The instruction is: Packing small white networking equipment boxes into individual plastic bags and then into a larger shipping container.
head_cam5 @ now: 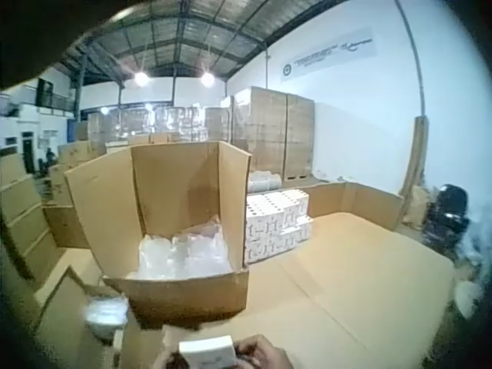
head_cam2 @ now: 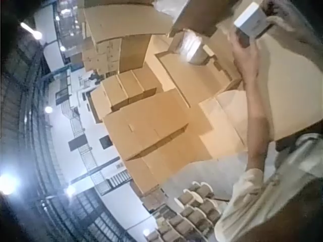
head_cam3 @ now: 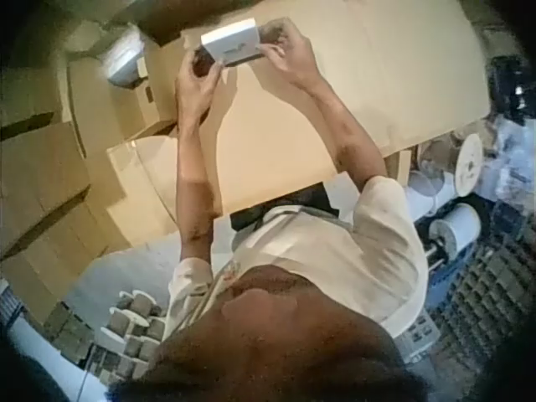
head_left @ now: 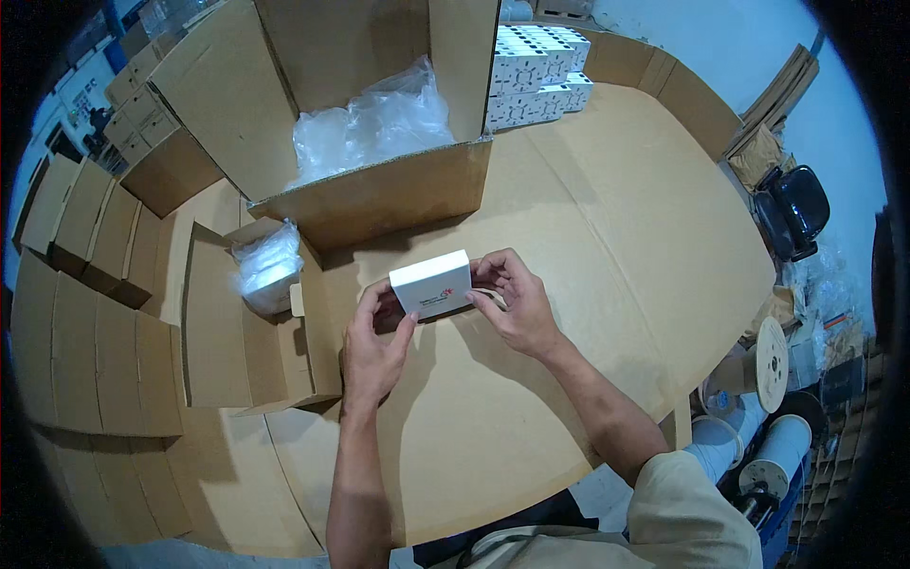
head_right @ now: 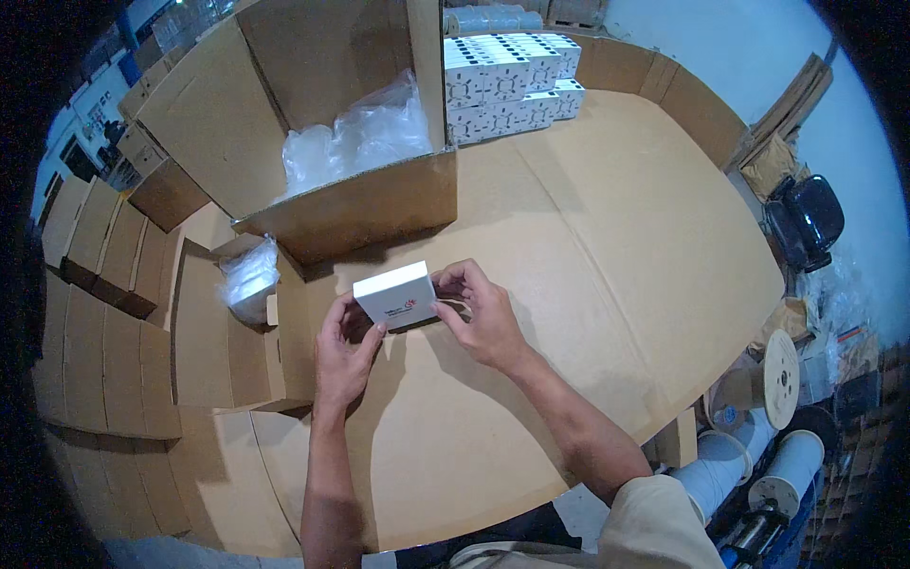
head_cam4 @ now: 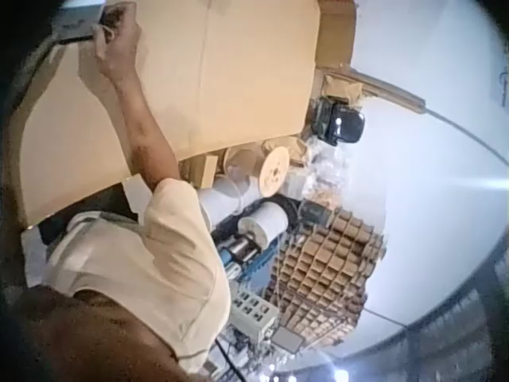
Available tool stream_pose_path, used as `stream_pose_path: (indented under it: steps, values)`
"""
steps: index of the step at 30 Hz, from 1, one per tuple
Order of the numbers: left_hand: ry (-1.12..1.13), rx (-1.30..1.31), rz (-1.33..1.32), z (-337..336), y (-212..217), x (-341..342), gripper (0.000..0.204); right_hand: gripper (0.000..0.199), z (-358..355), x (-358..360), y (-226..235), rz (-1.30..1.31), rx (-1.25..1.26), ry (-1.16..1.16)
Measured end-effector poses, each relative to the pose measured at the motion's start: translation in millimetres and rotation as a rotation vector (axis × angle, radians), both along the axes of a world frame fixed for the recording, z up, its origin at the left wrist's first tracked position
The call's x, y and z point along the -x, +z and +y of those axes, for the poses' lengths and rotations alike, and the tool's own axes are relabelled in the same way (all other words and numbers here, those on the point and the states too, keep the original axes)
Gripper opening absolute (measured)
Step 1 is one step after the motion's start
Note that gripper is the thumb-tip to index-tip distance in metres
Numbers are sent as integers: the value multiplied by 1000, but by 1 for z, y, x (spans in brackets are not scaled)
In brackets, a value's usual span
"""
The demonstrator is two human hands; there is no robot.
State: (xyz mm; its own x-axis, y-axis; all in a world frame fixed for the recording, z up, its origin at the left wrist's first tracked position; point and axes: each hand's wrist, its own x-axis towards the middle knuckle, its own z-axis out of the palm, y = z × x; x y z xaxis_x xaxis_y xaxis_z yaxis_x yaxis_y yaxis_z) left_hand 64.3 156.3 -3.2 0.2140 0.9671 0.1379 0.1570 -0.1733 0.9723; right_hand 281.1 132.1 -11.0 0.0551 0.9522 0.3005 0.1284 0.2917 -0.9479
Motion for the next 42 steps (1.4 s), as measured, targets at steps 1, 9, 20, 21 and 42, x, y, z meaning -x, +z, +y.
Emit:
stream_pose_path:
  steps: [1,9,20,21,42]
  values:
    - [0,3,0,-1,2,1,36,33,-1,0,0,0,3,0]
    - [16,5,181,-5,12,4,34,35,-6,-3,11,-144,122,21]
    - [6,-158,206,-11,20,4,56,42,-3,-6,10,-129,114,74]
    - [43,-175,183,-14,22,3,59,45,-3,-9,9,-108,117,81]
    - [151,-441,799,280,147,-8,31,46,-27,-25,23,-443,10,-59]
